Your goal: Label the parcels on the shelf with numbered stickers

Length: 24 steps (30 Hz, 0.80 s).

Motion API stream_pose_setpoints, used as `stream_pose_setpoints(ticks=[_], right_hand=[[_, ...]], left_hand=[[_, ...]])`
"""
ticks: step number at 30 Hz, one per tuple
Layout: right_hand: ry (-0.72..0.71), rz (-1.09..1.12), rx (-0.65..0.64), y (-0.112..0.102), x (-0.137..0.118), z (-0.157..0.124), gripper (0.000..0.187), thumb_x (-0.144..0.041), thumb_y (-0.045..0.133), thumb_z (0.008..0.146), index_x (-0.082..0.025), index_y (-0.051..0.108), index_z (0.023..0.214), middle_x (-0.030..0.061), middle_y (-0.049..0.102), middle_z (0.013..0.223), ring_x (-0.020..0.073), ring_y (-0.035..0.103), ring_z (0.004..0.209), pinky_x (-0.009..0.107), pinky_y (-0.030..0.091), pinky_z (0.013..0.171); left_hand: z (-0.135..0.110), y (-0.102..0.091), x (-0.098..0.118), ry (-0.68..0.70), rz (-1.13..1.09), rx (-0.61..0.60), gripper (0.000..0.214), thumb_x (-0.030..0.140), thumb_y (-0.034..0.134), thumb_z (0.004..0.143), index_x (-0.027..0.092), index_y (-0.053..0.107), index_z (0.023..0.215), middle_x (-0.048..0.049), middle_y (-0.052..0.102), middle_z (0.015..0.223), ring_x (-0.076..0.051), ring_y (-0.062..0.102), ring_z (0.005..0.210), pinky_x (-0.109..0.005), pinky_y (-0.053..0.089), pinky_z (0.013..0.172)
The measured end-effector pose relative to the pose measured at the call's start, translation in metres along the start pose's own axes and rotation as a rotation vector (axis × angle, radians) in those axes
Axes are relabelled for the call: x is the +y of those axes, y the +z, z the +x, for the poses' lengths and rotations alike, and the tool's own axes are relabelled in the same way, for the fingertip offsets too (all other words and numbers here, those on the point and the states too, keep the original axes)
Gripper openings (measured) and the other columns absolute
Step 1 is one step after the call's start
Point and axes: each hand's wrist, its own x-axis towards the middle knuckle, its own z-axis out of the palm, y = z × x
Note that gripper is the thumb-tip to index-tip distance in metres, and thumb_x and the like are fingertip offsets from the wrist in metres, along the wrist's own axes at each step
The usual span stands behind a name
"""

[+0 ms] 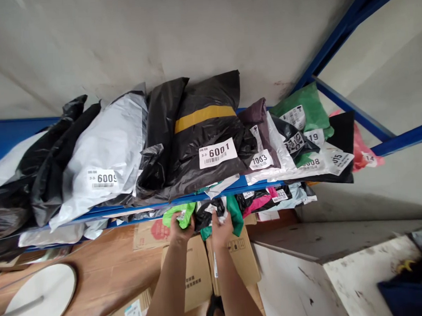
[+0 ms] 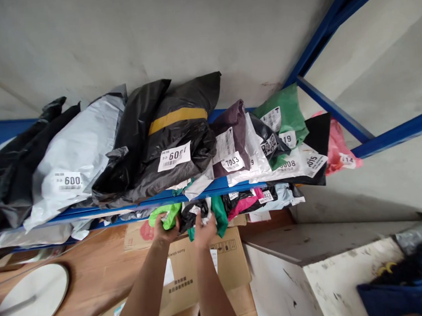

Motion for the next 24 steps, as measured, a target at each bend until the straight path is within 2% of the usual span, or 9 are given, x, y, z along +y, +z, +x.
stream_pose_setpoints(ticks=[3,6,10,12,15,17,19,21,24], right_hand=[[-0.101,-0.008,-0.083,0.020,-0.008,0.021,0.054,-0.055,0.061,0.083,-0.013,0.057,0.117,0.0167,0.074,0.100,0.0288,0.072,0.092,0.035,0.056,0.079],[-0.165,-0.044,-0.142,0.029,-0.009,0.041,0.050,-0.048,0.058,0.085,-0.011,0.054,0.118,0.0209,0.072,0.105,0.0326,0.070,0.097,0.041,0.055,0.084],[-0.221,-0.052,-0.216,0.033,-0.010,0.060,0.038,-0.036,0.055,0.086,-0.010,0.053,0.114,0.0232,0.068,0.112,0.0325,0.067,0.104,0.043,0.051,0.092],[-0.232,-0.037,-0.247,0.033,-0.011,0.065,0.034,-0.031,0.055,0.084,-0.012,0.054,0.113,0.0217,0.068,0.114,0.0301,0.065,0.107,0.041,0.050,0.095],[-0.200,-0.018,-0.246,0.032,-0.015,0.062,0.030,-0.030,0.052,0.086,-0.013,0.053,0.111,0.0189,0.068,0.111,0.0275,0.064,0.106,0.039,0.049,0.095],[-0.139,-0.012,-0.201,0.033,-0.020,0.054,0.030,-0.032,0.047,0.089,-0.013,0.051,0.112,0.0198,0.067,0.110,0.0279,0.063,0.106,0.041,0.048,0.095],[-0.071,-0.009,-0.149,0.034,-0.028,0.043,0.031,-0.035,0.042,0.092,-0.012,0.049,0.112,0.0233,0.063,0.113,0.0298,0.060,0.109,0.044,0.046,0.097],[-0.015,-0.003,-0.126,0.034,-0.038,0.033,0.032,-0.039,0.042,0.092,-0.012,0.050,0.110,0.0256,0.060,0.116,0.0321,0.057,0.114,0.046,0.044,0.098],[0.036,0.028,-0.138,0.022,-0.056,0.026,0.044,-0.050,0.050,0.087,-0.013,0.052,0.109,0.0260,0.058,0.117,0.0356,0.052,0.121,0.049,0.042,0.101]], left_hand=[[-0.002,0.004,-0.006,0.002,0.011,0.039,0.021,0.033,0.057,0.097,0.012,0.060,0.100,0.0013,0.058,0.078,-0.006,0.051,0.057,-0.017,0.044,0.049],[-0.007,0.012,-0.006,-0.074,0.063,0.082,0.022,0.034,0.057,0.097,0.012,0.059,0.100,0.0018,0.056,0.077,-0.005,0.047,0.054,-0.016,0.041,0.045],[-0.039,0.011,-0.011,-0.119,0.129,0.109,0.020,0.031,0.055,0.098,0.012,0.057,0.093,0.0042,0.049,0.070,-0.003,0.040,0.049,-0.013,0.031,0.039],[-0.071,-0.004,-0.017,-0.115,0.160,0.100,0.015,0.023,0.051,0.097,0.013,0.054,0.087,0.0050,0.045,0.065,-0.003,0.036,0.045,-0.012,0.026,0.035],[-0.133,-0.043,-0.028,-0.101,0.231,0.104,0.004,0.014,0.052,0.087,0.015,0.055,0.084,0.0023,0.046,0.062,-0.004,0.039,0.041,-0.012,0.029,0.032],[-0.173,-0.071,-0.032,-0.084,0.300,0.127,0.011,0.020,0.057,0.082,0.019,0.060,0.092,0.0000,0.049,0.062,-0.008,0.042,0.039,-0.016,0.031,0.029],[-0.204,-0.093,-0.034,-0.055,0.402,0.148,0.024,0.033,0.063,0.080,0.029,0.064,0.103,-0.0035,0.058,0.068,-0.016,0.051,0.043,-0.022,0.034,0.027],[-0.226,-0.106,-0.033,-0.021,0.502,0.157,0.032,0.044,0.066,0.081,0.036,0.063,0.112,-0.0056,0.065,0.082,-0.022,0.062,0.059,-0.028,0.045,0.033],[-0.251,-0.112,-0.029,0.027,0.595,0.149,0.035,0.045,0.066,0.088,0.031,0.062,0.119,-0.0082,0.067,0.106,-0.023,0.066,0.088,-0.033,0.058,0.060]])
